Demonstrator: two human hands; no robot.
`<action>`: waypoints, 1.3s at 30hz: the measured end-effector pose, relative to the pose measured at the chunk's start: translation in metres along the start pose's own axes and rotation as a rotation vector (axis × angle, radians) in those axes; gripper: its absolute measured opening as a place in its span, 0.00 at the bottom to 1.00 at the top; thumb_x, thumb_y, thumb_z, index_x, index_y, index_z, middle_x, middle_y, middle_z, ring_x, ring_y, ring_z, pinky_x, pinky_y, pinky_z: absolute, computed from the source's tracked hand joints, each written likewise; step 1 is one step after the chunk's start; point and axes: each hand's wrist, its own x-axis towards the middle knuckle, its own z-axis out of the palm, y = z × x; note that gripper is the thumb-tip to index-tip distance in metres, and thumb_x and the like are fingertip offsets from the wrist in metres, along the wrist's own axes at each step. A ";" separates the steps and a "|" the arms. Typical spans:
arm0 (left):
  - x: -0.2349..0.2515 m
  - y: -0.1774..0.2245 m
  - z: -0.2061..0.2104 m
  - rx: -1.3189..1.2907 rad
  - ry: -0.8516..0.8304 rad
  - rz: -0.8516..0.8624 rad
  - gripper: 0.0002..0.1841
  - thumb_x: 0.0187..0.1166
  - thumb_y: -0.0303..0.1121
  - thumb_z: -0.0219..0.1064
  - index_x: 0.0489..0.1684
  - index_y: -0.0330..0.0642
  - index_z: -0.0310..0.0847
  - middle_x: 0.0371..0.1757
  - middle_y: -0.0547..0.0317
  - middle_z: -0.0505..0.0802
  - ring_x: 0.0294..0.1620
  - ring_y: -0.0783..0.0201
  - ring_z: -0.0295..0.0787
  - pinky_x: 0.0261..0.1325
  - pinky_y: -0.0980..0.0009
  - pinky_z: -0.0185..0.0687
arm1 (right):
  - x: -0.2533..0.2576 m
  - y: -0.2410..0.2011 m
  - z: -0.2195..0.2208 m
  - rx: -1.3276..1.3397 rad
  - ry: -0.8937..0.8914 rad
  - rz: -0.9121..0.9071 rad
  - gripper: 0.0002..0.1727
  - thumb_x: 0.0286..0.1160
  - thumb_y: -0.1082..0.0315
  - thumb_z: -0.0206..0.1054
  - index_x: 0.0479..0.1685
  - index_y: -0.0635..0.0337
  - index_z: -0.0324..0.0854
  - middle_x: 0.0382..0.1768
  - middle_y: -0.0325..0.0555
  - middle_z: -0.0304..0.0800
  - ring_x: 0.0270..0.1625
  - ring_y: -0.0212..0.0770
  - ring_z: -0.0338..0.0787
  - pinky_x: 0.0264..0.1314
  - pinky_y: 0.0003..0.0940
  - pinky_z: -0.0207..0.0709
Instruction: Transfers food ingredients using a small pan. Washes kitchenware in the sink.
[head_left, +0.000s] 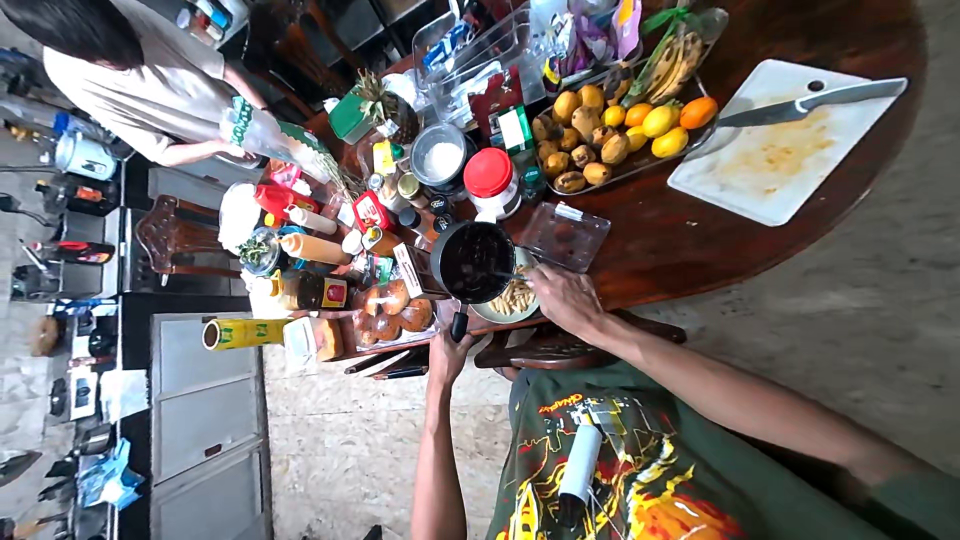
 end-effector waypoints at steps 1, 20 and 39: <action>0.001 -0.002 -0.001 0.003 0.000 0.002 0.18 0.74 0.45 0.69 0.47 0.39 0.89 0.34 0.53 0.92 0.38 0.58 0.91 0.50 0.53 0.86 | -0.003 0.000 0.002 0.012 -0.017 -0.042 0.12 0.89 0.64 0.57 0.54 0.56 0.85 0.47 0.53 0.91 0.44 0.58 0.93 0.37 0.57 0.83; -0.005 0.001 -0.017 0.232 -0.071 -0.052 0.20 0.76 0.48 0.67 0.53 0.41 0.88 0.43 0.49 0.94 0.50 0.51 0.93 0.59 0.48 0.85 | 0.056 0.034 -0.042 -0.058 0.104 -0.458 0.09 0.83 0.73 0.61 0.50 0.58 0.88 0.44 0.51 0.91 0.44 0.57 0.91 0.44 0.53 0.84; -0.004 0.011 -0.021 0.350 -0.080 -0.040 0.19 0.77 0.49 0.65 0.53 0.45 0.88 0.43 0.50 0.95 0.51 0.50 0.93 0.57 0.45 0.86 | 0.045 0.045 -0.024 -0.047 0.058 -0.441 0.09 0.81 0.73 0.63 0.47 0.55 0.89 0.44 0.47 0.92 0.43 0.53 0.91 0.44 0.51 0.83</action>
